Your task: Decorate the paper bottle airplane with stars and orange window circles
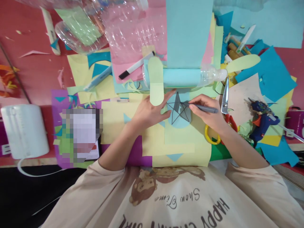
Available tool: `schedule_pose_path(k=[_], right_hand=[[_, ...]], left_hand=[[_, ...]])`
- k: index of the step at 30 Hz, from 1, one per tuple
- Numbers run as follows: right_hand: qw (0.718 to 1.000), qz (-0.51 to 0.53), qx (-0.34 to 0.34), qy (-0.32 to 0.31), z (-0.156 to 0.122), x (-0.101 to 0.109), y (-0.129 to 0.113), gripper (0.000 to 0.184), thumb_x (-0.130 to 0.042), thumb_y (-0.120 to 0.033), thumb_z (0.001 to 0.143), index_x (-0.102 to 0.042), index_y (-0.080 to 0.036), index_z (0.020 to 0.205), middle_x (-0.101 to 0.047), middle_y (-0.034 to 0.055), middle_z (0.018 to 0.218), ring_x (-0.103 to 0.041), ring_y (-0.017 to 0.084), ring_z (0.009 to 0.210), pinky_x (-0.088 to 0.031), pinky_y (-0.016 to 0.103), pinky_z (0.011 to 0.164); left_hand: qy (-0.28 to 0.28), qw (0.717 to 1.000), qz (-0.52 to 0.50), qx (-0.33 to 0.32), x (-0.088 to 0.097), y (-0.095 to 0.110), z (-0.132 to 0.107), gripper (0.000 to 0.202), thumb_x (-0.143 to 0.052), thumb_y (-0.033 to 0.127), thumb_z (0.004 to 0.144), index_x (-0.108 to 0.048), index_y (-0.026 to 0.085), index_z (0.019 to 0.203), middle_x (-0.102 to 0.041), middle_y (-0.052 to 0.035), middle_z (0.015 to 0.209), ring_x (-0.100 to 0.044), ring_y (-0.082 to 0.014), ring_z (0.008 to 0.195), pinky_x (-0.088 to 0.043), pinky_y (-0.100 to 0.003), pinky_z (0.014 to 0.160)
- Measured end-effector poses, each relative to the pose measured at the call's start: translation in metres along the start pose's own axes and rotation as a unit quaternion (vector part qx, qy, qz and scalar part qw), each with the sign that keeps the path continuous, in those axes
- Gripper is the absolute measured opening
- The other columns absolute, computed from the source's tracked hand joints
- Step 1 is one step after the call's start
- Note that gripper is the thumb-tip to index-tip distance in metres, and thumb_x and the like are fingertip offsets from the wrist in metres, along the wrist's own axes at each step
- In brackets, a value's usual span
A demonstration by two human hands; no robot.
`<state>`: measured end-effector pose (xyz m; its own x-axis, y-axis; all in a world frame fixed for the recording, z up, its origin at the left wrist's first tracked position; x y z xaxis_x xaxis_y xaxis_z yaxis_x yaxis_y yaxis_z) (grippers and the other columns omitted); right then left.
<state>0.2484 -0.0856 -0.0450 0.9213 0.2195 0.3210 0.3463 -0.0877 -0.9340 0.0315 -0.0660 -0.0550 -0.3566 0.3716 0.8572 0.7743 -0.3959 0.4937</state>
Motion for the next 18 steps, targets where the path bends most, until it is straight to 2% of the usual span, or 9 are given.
schedule_pose_path(k=[9,18], right_hand=[[0.999,-0.017,0.000,-0.029,-0.0009,-0.0013,-0.0033,0.014,-0.067,-0.031,0.081,-0.064,-0.018,0.078,-0.060,-0.0019,0.063,-0.049,0.009,0.054,-0.036,0.023,0.050],[0.996,-0.053,0.024,-0.068,-0.0019,-0.0002,-0.0057,0.016,-0.064,-0.031,0.083,-0.064,-0.018,0.073,-0.060,-0.0019,0.061,-0.046,0.008,0.052,-0.033,0.023,0.049]], left_hand=[[0.001,1.000,-0.005,0.002,0.0007,0.0002,-0.0002,0.066,-0.054,0.031,0.084,-0.036,0.024,0.147,-0.056,0.0005,0.084,-0.045,-0.0123,0.068,-0.041,-0.023,0.066],[0.008,1.000,0.002,-0.004,-0.0006,-0.0007,-0.0006,0.065,-0.053,0.032,0.085,-0.036,0.024,0.147,-0.055,0.0009,0.082,-0.045,-0.0119,0.067,-0.040,-0.023,0.066]])
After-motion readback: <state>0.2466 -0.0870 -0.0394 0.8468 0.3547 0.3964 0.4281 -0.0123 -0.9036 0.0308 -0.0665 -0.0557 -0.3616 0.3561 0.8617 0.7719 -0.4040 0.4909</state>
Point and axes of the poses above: each hand's wrist, its own z-axis towards the middle knuckle, its own x-axis out of the back of the hand, y = z × x, the point moved 2 cm from there along z, towards the middle knuckle
